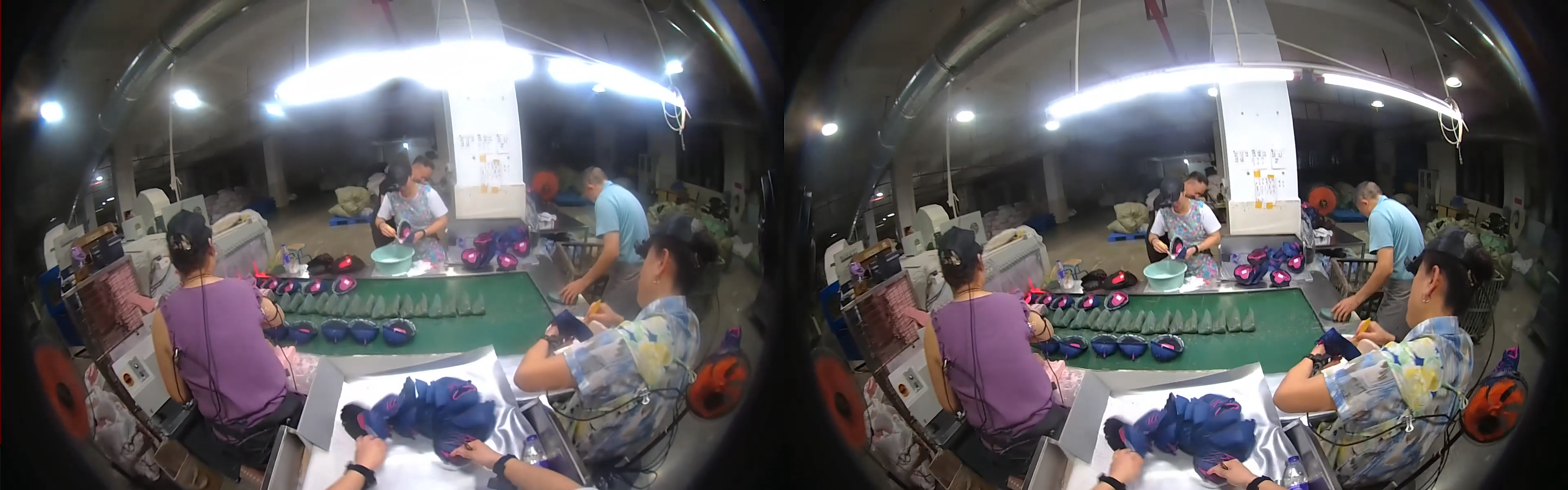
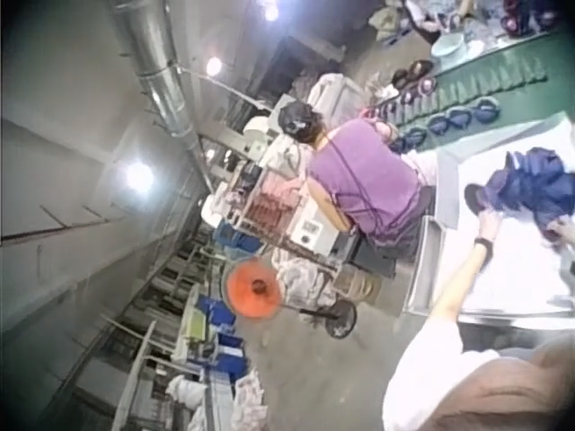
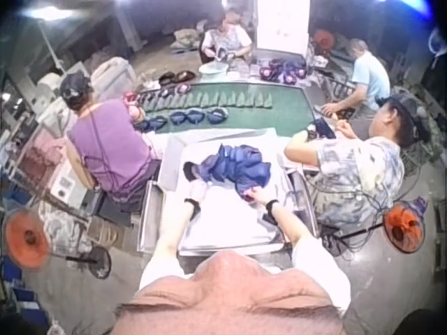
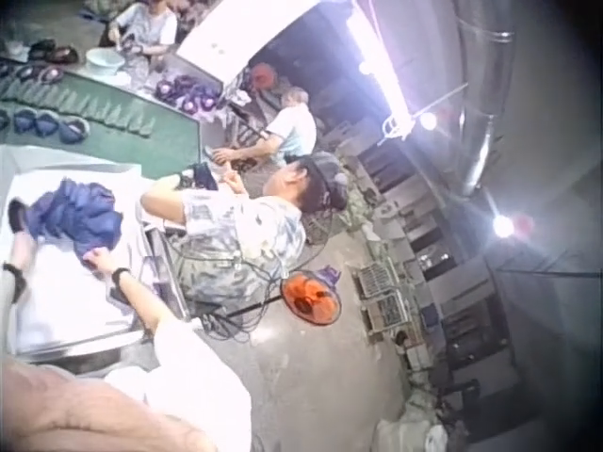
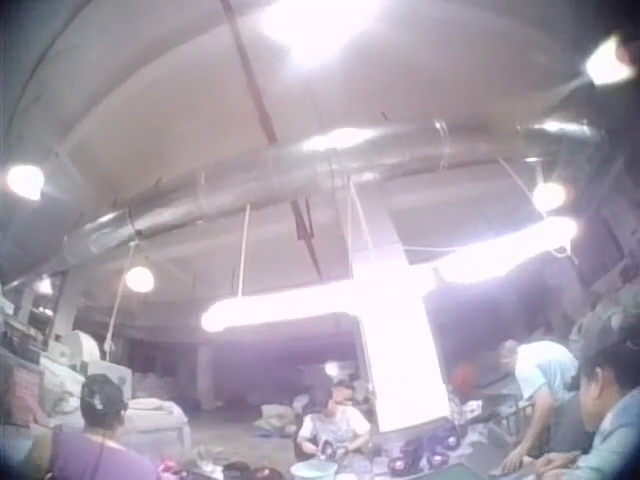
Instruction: The recorder is organizing, bundling, and counting blue and pink shoe uppers, then logging the count in a notebook at a shoe manufacturing facility.
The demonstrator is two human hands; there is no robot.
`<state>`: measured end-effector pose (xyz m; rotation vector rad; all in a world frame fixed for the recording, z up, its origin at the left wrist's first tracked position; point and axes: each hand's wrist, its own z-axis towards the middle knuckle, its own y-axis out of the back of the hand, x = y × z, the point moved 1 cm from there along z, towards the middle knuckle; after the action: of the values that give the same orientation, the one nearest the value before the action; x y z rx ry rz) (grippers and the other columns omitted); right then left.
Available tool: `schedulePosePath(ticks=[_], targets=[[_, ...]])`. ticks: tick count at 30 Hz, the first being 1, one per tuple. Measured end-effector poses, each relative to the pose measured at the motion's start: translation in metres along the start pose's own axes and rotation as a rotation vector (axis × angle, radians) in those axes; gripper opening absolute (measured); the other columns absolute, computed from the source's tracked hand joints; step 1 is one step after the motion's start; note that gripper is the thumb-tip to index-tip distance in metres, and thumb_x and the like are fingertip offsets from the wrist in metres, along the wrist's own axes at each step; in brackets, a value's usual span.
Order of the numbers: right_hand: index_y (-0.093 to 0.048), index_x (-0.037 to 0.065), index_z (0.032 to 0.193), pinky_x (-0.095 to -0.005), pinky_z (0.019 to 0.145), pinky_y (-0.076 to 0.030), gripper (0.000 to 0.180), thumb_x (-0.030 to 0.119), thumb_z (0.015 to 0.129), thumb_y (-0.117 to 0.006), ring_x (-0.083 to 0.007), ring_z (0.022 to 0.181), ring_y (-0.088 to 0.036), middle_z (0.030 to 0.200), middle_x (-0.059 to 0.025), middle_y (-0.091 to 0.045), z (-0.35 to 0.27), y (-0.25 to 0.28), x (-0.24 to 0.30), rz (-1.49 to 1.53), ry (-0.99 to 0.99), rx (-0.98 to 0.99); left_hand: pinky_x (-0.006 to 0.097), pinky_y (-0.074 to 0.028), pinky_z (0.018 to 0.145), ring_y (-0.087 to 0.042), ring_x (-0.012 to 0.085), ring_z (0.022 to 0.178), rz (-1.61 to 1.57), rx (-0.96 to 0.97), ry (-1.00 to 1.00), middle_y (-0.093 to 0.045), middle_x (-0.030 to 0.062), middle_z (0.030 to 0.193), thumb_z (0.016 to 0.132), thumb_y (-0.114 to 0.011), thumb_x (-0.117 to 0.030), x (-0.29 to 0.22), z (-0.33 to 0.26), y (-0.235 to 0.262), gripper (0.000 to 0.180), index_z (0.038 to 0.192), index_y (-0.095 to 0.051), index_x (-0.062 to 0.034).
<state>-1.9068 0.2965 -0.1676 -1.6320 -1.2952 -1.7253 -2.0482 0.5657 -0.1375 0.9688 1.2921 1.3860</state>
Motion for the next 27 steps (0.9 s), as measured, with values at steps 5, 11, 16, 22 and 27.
schedulePosePath(ticks=[5, 11, 16, 22, 27], targets=[[-0.060, 0.001, 0.102, -0.0236, 0.080, -0.040, 0.030, 0.026, 0.089, -0.050, -0.0083, 0.086, -0.052, 0.091, -0.0015, -0.062, 0.006, -0.025, 0.030, 0.264, 0.128, -0.034, 0.041, -0.037, 0.094, -0.042, 0.0362, 0.112, -0.690, -0.140, -0.427, -0.046, 0.0186, 0.120, 0.071, -0.062, -0.015, -0.086, -0.005, 0.026, 0.046, 0.112, -0.049, 0.0008], [-0.063, 0.010, 0.097, -0.0431, 0.078, -0.041, 0.037, 0.038, 0.089, -0.040, -0.0285, 0.090, -0.056, 0.097, -0.0120, -0.061, -0.030, -0.032, 0.071, -0.479, 0.143, -0.494, 0.040, -0.041, 0.092, -0.036, 0.0269, 0.119, -0.421, 0.073, -0.354, -0.037, 0.0055, 0.132, 0.069, -0.066, -0.025, -0.113, 0.035, -0.010, 0.063, 0.126, -0.041, -0.0149], [-0.055, -0.001, 0.080, -0.0240, 0.063, -0.046, 0.026, 0.023, 0.087, -0.051, -0.0121, 0.063, -0.058, 0.075, -0.0059, -0.060, -0.086, -0.037, 0.072, 0.347, -0.148, -0.478, 0.051, -0.042, 0.083, -0.038, 0.0224, 0.117, -0.097, -0.126, -0.231, -0.040, -0.0038, 0.129, 0.067, -0.067, -0.030, -0.134, 0.037, -0.010, 0.059, 0.121, -0.045, -0.0244], [-0.051, -0.001, 0.104, -0.0291, 0.058, -0.046, 0.026, 0.019, 0.087, -0.047, -0.0152, 0.068, -0.057, 0.074, -0.0086, -0.057, -0.253, -0.062, 0.124, 0.520, -0.065, -0.485, 0.063, -0.033, 0.086, -0.043, 0.0272, 0.116, 0.217, 0.145, 0.073, -0.034, -0.0023, 0.136, 0.077, -0.058, -0.034, -0.161, 0.008, -0.006, 0.054, 0.127, -0.039, -0.0285], [-0.053, 0.000, 0.086, -0.0266, 0.066, -0.049, 0.028, 0.026, 0.092, -0.044, -0.0145, 0.069, -0.060, 0.075, -0.0088, -0.060, -0.384, -0.031, 0.158, 0.576, 0.272, -0.357, 0.049, -0.037, 0.094, -0.046, 0.0298, 0.114, -0.022, 0.234, 0.145, -0.029, 0.0127, 0.138, 0.072, -0.061, -0.043, -0.170, -0.027, -0.053, 0.071, 0.130, -0.035, -0.0098]])
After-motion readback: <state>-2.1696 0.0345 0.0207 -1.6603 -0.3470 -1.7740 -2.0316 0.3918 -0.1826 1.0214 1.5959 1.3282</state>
